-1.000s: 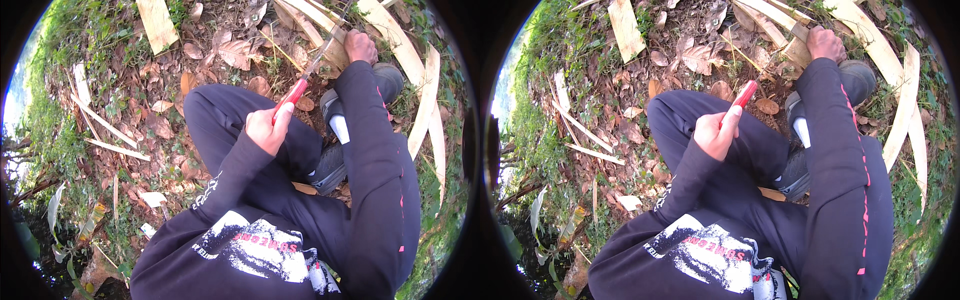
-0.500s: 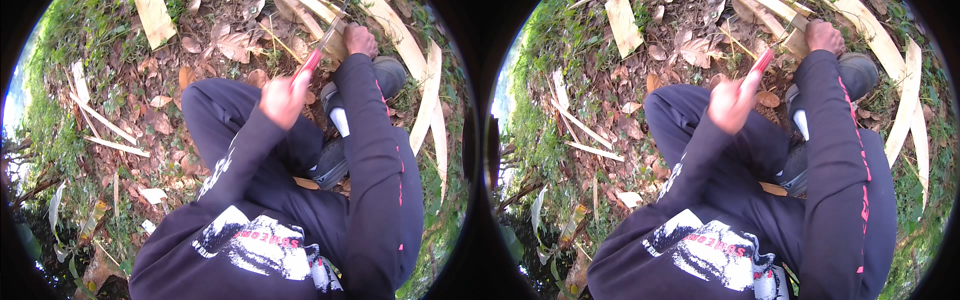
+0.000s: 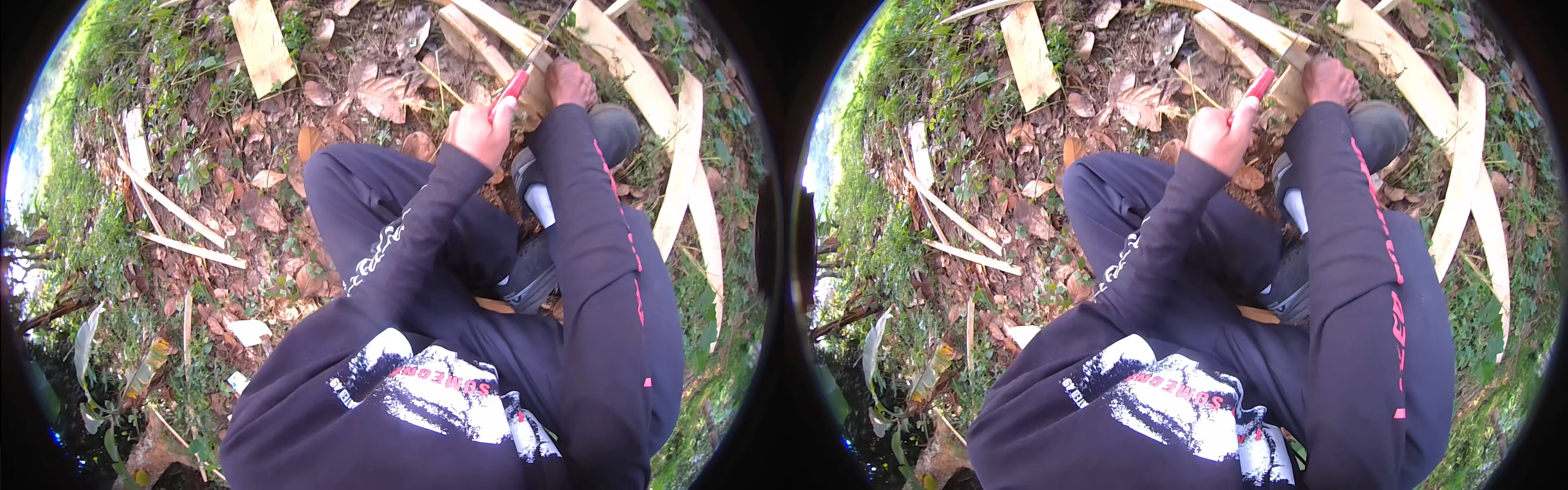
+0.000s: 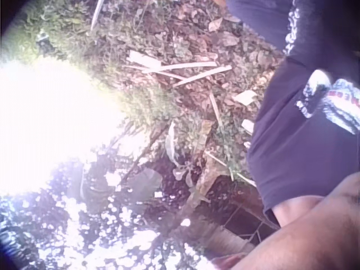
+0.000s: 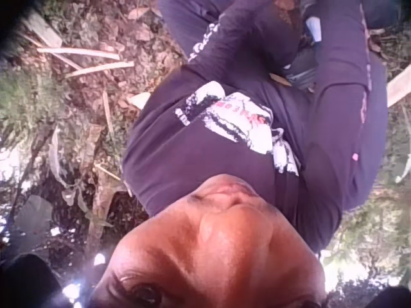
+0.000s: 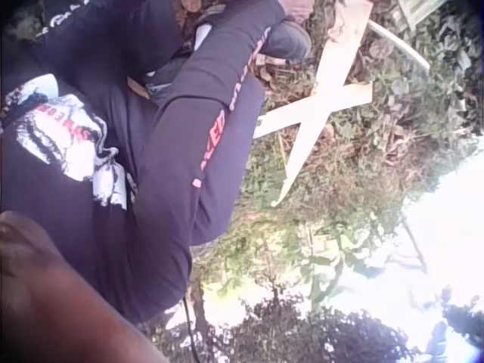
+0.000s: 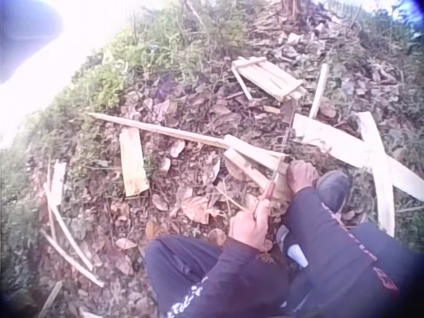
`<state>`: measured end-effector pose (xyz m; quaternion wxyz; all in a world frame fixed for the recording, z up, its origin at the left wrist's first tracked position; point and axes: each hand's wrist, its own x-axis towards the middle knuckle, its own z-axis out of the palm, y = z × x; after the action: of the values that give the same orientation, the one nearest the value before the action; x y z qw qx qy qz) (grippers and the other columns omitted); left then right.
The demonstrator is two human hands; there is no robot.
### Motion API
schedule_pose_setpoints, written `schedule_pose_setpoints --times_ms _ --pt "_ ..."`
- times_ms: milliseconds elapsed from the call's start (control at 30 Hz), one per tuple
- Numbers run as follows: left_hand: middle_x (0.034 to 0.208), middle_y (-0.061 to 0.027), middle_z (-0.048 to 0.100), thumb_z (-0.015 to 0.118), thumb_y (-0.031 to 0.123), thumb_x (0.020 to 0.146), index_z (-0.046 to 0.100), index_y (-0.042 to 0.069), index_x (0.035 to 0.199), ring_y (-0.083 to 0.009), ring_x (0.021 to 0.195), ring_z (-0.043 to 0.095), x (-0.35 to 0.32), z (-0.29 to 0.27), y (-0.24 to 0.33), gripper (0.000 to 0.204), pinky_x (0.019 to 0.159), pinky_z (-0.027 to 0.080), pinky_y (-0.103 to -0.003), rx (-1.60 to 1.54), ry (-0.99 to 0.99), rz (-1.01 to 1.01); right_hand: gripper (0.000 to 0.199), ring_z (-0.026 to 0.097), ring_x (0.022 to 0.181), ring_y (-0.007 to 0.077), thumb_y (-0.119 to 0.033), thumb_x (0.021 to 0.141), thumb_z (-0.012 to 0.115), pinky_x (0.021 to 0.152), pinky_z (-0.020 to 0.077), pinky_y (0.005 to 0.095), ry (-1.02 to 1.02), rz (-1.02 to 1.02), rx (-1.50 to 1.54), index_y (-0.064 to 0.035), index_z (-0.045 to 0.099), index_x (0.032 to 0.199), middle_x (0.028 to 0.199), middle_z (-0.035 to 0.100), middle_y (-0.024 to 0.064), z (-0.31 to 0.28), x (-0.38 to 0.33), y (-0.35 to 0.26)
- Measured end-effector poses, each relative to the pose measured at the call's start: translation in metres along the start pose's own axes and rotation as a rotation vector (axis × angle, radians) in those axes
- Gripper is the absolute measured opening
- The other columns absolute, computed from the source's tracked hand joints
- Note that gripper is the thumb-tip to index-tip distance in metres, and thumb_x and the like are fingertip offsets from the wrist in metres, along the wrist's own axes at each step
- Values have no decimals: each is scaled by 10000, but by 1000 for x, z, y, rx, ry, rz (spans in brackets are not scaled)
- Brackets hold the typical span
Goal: The person sits on the ground and uses a red hand saw to cut a piece of wood. They saw through the wood, separate the pieces, and then inspect the cut edges.
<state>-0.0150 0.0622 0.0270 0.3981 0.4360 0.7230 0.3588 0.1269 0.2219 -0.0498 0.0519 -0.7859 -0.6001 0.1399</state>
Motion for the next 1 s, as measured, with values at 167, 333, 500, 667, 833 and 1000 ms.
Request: schedule_pose_setpoints --times_ms 167,333,500,667,833,1000 --pt "487 -97 534 507 395 979 630 1 608 -177 470 541 -46 -18 7 554 533 442 -340 -13 -64 41 504 630 1016 454 -351 890 376 921 470 477 44 50 28 8 719 972 1043 663 280 -22 -2 11" --pt "491 4 479 501 350 1002 577 -6 585 -66 436 400 -172 -105 19 553 451 303 -247 -224 -104 -294 487 677 880 432 -348 903 389 792 506 502 226 4 77 -23 741 817 905 696 244 -16 -7 20" --pt "509 54 431 528 331 998 578 -3 641 -18 452 343 -211 -176 1 492 445 242 -211 -401 51 -225 312 566 1024 337 -373 845 560 911 423 456 231 -219 126 -75 604 923 1008 587 167 -29 -34 34" --pt "521 53 406 550 285 991 553 5 648 -18 448 300 -203 -177 -11 443 448 206 -213 -611 229 -118 392 524 1016 335 -319 722 709 919 414 453 144 -493 173 -110 549 1013 1025 546 140 -44 -89 42" --pt "547 47 417 564 257 985 576 -9 690 -14 467 307 -203 -161 -14 396 458 217 -210 -789 186 -84 441 509 1051 329 -181 715 767 938 412 441 107 -608 189 -127 569 1105 1087 545 110 -37 -101 54" --pt "619 51 483 610 210 944 606 -17 794 -13 530 383 -204 -156 -1 272 501 286 -191 -734 12 -89 332 534 1045 315 -172 800 697 911 431 449 99 -612 196 -112 606 1113 1089 572 92 -37 -96 56"
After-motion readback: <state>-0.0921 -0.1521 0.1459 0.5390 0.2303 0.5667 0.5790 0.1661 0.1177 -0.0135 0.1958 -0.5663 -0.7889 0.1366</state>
